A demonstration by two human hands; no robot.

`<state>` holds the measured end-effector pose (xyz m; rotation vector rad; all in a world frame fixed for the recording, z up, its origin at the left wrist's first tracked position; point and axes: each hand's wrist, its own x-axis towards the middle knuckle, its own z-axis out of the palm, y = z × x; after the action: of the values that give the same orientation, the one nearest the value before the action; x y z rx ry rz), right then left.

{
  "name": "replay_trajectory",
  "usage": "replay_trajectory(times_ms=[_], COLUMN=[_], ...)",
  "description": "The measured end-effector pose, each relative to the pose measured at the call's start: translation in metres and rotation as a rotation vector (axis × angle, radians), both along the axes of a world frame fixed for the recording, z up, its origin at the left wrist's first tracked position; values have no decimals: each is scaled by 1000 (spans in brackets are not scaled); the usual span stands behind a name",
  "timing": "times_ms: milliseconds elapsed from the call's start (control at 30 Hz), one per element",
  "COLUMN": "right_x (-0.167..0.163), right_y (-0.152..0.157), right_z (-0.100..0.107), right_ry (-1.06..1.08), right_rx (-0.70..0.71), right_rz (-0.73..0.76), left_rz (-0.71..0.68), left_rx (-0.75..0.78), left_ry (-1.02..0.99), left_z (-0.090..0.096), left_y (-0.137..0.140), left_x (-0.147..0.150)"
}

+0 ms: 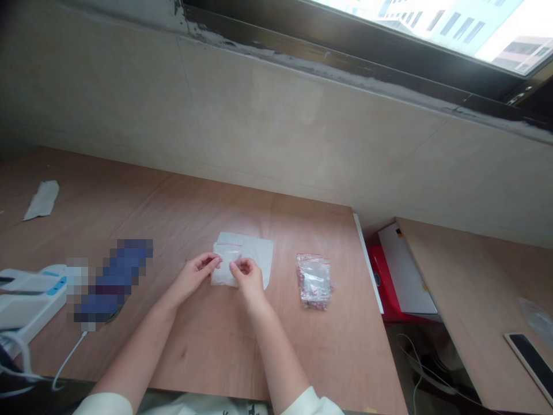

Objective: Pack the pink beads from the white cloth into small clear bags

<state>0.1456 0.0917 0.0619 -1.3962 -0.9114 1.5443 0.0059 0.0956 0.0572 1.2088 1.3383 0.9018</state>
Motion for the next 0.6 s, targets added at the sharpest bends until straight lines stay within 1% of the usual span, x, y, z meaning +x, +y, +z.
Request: replay_trajectory(times_ms=[133, 233, 300, 367, 433, 500, 600], right_x=[0, -1, 0, 1, 2, 4, 4], right_y=[13, 42, 70, 98, 119, 132, 137], right_z=[-10, -15, -18, -20, -22, -23, -24], right_ry=[-52, -133, -276, -453, -619, -772, -961], right_rx=[18, 64, 121, 146, 137, 131, 140], right_rz=[-65, -158, -235, -296, -299, -287, -247], left_rz=[119, 199, 197, 161, 117, 85, 63], left_rx=[21, 43, 30, 27, 58, 109, 190], left_ry=[27, 93, 152, 208, 273, 349, 454], left_z=[-6, -11, -18, -26, -34, -40, -44], left_y=[4, 1, -3, -6, -8, -8, -8], left_x=[-8, -19, -27, -32, -35, -35, -32])
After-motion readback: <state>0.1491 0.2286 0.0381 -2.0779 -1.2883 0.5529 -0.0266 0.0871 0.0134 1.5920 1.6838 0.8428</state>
